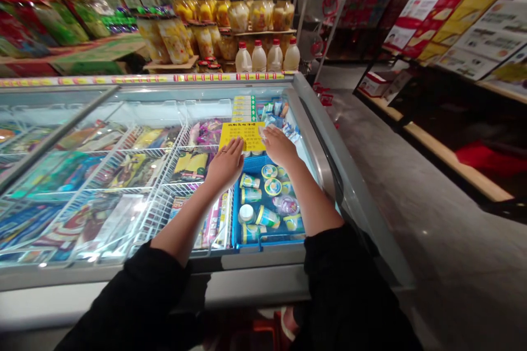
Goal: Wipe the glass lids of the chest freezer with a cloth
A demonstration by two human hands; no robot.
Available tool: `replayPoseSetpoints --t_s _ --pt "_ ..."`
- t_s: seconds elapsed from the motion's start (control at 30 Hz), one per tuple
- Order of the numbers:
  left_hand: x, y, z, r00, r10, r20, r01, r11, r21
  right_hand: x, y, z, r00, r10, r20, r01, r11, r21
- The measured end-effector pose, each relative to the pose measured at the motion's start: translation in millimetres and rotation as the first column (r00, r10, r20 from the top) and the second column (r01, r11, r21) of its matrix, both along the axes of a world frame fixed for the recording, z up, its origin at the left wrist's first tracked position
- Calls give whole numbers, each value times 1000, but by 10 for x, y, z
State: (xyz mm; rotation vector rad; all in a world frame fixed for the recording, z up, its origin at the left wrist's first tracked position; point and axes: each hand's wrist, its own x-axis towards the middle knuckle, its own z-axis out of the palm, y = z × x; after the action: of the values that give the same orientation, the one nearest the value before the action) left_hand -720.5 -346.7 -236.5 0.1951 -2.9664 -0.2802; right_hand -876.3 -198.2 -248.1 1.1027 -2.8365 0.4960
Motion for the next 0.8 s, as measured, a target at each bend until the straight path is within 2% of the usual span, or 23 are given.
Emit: replayPoseSetpoints --t_s 0.07,0.27,0.4,0.5,0.7,0.8 --pt "-10 -2 -7 1000 9 -14 -9 1000 1 -34 -33 -9 1000 13 1 -13 1000 -10" --pt "-70 58 48 999 37 14 -37 999 -10 -43 -15 13 995 -95 -27 95 995 7" --pt "-232 183 101 998 70 4 -70 998 -4 0 -16 26 998 -28 -63 29 1000 5" --pt "-371 241 106 995 104 -1 -104 995 14 -64 -32 55 999 45 -29 -45 999 21" --pt "-453 172 22 999 41 -11 -41 999 21 -98 -32 73 997 -59 -42 61 997 37" --pt "-442 155 -9 999 42 -18 -41 999 11 -53 -60 49 1000 -8 -28 9 999 48"
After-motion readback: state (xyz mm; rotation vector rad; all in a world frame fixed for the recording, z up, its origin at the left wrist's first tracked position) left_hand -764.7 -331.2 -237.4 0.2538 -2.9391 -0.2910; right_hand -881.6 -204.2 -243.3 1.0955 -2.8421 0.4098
